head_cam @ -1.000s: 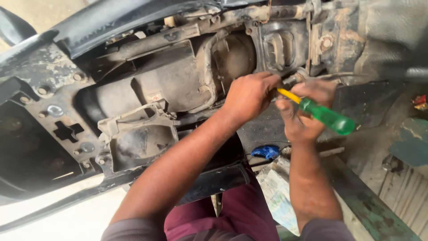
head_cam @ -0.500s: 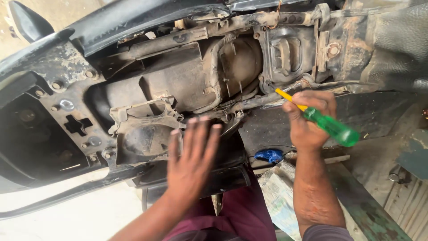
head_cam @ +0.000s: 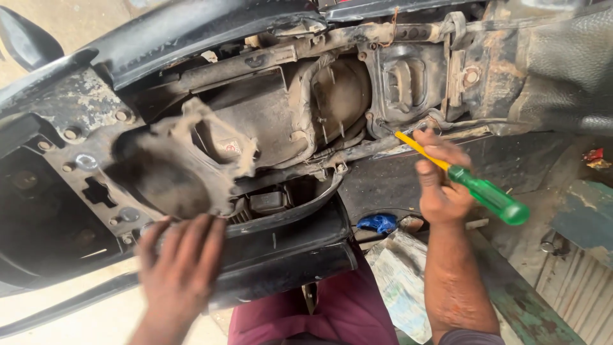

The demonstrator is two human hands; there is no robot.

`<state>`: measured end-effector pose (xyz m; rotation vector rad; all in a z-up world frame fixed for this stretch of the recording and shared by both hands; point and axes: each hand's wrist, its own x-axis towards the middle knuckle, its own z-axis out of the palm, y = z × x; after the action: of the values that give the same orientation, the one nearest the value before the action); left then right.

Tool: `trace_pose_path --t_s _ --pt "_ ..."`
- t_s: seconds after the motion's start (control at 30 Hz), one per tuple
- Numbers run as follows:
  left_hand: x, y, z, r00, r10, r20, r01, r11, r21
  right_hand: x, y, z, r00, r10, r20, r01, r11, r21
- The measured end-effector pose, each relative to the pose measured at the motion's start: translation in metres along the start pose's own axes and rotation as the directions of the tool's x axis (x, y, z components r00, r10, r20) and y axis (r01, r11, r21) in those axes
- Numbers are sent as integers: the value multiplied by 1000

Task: Inspecting and cleaning a motorcycle air filter.

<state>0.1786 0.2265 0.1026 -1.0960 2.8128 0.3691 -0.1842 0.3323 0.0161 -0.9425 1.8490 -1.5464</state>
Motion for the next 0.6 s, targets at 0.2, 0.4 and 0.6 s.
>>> trace_pose_path --t_s 0.2,0.4,0.6 --pt "2 -9 -37 1000 -9 -7 10 991 131 -8 12 -14 977 -197 80 213 888 -407" --pt "-8 0 -39 998 -56 -41 63 981 183 -16 29 -13 997 -74 25 73 997 26" --pt "1 -4 -6 999 -36 2 36 986 161 -9 3 -1 964 -246 100 266 888 -375"
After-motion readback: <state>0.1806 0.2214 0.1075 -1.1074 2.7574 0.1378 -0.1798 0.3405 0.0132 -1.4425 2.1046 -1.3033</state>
